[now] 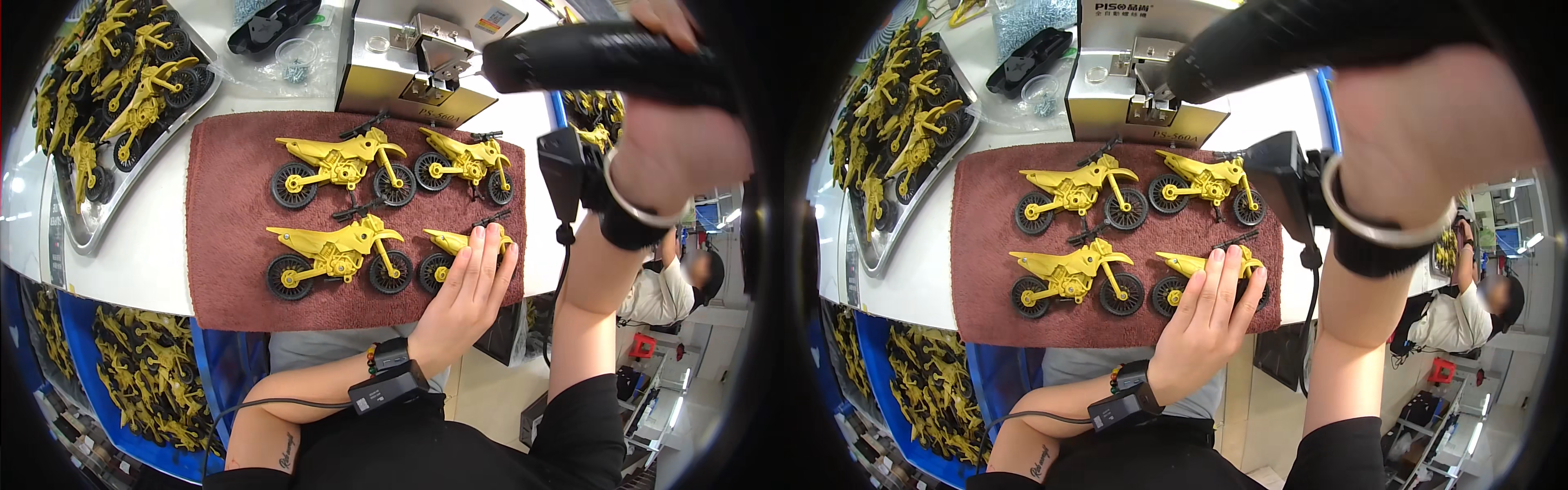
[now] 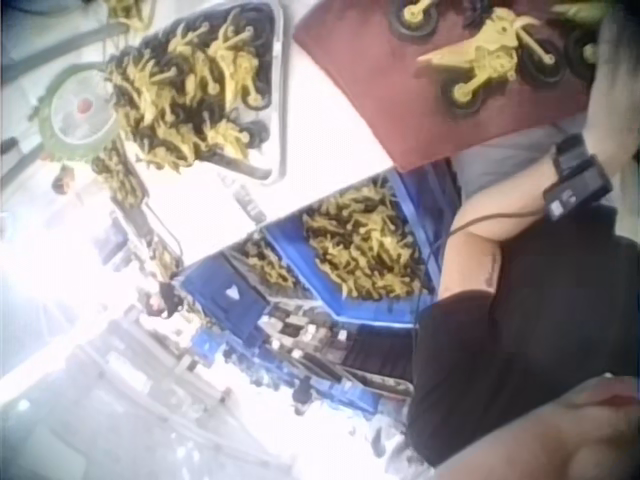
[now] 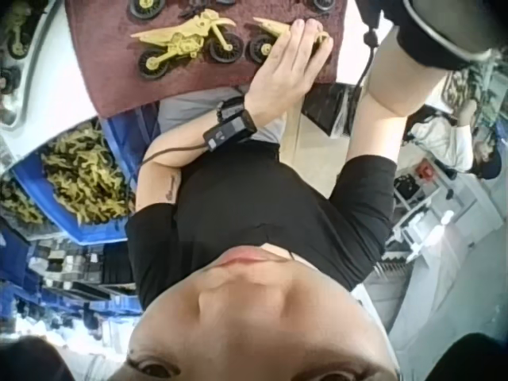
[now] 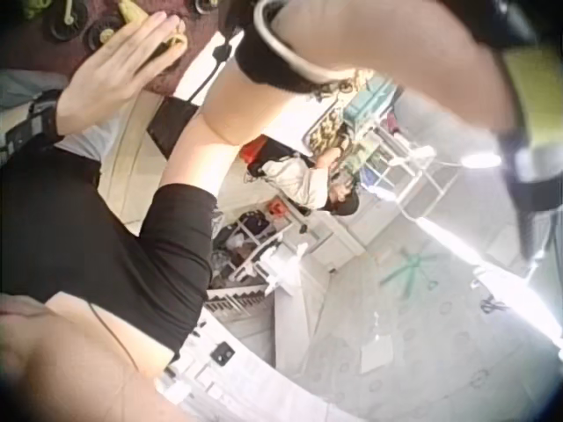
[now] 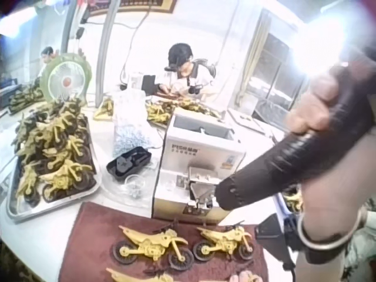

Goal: The worker is assembling yellow toy motorcycles by attaching parts and using an electric screwdriver to secure them.

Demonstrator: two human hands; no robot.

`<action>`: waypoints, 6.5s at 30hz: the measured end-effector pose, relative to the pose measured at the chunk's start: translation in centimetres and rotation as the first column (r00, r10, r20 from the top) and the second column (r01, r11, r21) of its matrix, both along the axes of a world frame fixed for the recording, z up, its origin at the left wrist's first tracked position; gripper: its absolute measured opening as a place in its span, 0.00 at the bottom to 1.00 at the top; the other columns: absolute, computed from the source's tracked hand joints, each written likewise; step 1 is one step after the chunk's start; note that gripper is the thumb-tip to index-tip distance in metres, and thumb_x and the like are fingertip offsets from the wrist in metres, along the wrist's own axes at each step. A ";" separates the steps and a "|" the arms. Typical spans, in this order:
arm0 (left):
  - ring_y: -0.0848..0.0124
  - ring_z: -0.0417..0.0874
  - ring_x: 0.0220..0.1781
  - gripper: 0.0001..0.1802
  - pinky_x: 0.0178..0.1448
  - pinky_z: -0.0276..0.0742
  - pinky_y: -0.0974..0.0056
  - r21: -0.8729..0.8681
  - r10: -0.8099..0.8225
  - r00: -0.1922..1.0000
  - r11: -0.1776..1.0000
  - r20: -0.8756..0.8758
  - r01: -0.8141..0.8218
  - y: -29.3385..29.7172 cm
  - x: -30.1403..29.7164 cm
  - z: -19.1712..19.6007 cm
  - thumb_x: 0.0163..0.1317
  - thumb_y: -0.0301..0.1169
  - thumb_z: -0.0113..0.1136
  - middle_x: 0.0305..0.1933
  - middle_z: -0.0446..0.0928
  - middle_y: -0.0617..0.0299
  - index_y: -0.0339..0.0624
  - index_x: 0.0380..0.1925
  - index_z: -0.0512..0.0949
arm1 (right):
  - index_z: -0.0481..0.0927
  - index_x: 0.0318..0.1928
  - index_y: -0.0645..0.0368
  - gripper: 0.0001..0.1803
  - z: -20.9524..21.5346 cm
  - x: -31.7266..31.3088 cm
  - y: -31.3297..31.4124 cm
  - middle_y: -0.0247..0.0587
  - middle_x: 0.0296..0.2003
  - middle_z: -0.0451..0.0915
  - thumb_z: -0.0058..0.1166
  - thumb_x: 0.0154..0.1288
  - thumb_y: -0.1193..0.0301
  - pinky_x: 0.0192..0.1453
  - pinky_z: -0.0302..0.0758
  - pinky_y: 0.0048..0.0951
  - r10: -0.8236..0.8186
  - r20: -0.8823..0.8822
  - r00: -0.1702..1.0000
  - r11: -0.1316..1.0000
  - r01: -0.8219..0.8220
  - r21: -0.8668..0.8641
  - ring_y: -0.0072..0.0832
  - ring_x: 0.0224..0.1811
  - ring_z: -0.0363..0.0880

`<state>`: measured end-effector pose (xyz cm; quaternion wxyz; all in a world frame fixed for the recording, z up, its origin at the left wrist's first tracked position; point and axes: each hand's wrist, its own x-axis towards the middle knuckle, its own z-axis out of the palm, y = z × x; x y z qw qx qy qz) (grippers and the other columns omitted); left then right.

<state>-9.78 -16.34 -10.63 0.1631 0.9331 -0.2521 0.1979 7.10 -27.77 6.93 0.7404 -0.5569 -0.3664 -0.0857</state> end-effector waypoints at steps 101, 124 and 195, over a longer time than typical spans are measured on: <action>0.60 0.77 0.42 0.11 0.47 0.74 0.59 -0.179 -0.331 0.932 0.936 -0.146 0.304 6.9 13.6 3.2 0.50 0.31 0.61 0.37 0.78 0.58 0.39 0.33 0.80 | 0.67 0.41 0.62 0.16 -3.6 -7.1 -0.2 0.42 0.31 0.70 0.53 0.56 0.65 0.31 0.68 0.28 -0.088 -0.174 0.981 0.996 0.090 0.003 0.26 0.23 0.70; 0.60 0.77 0.42 0.11 0.47 0.73 0.59 -0.189 -0.332 0.931 0.934 -0.153 0.303 7.1 13.7 3.0 0.51 0.31 0.60 0.37 0.78 0.58 0.38 0.34 0.80 | 0.64 0.38 0.59 0.19 -5.7 -8.7 1.6 0.39 0.29 0.69 0.59 0.52 0.65 0.27 0.67 0.28 -0.131 -0.283 0.950 0.991 0.128 -0.028 0.25 0.20 0.69; 0.61 0.76 0.49 0.20 0.48 0.74 0.64 0.126 -0.285 0.956 0.953 0.067 0.275 6.4 11.6 2.3 0.50 0.27 0.53 0.49 0.75 0.45 0.30 0.45 0.73 | 0.70 0.36 0.62 0.15 0.5 -1.1 5.0 0.37 0.26 0.70 0.44 0.60 0.61 0.29 0.69 0.26 0.025 0.120 0.992 0.999 -0.021 -0.029 0.25 0.23 0.70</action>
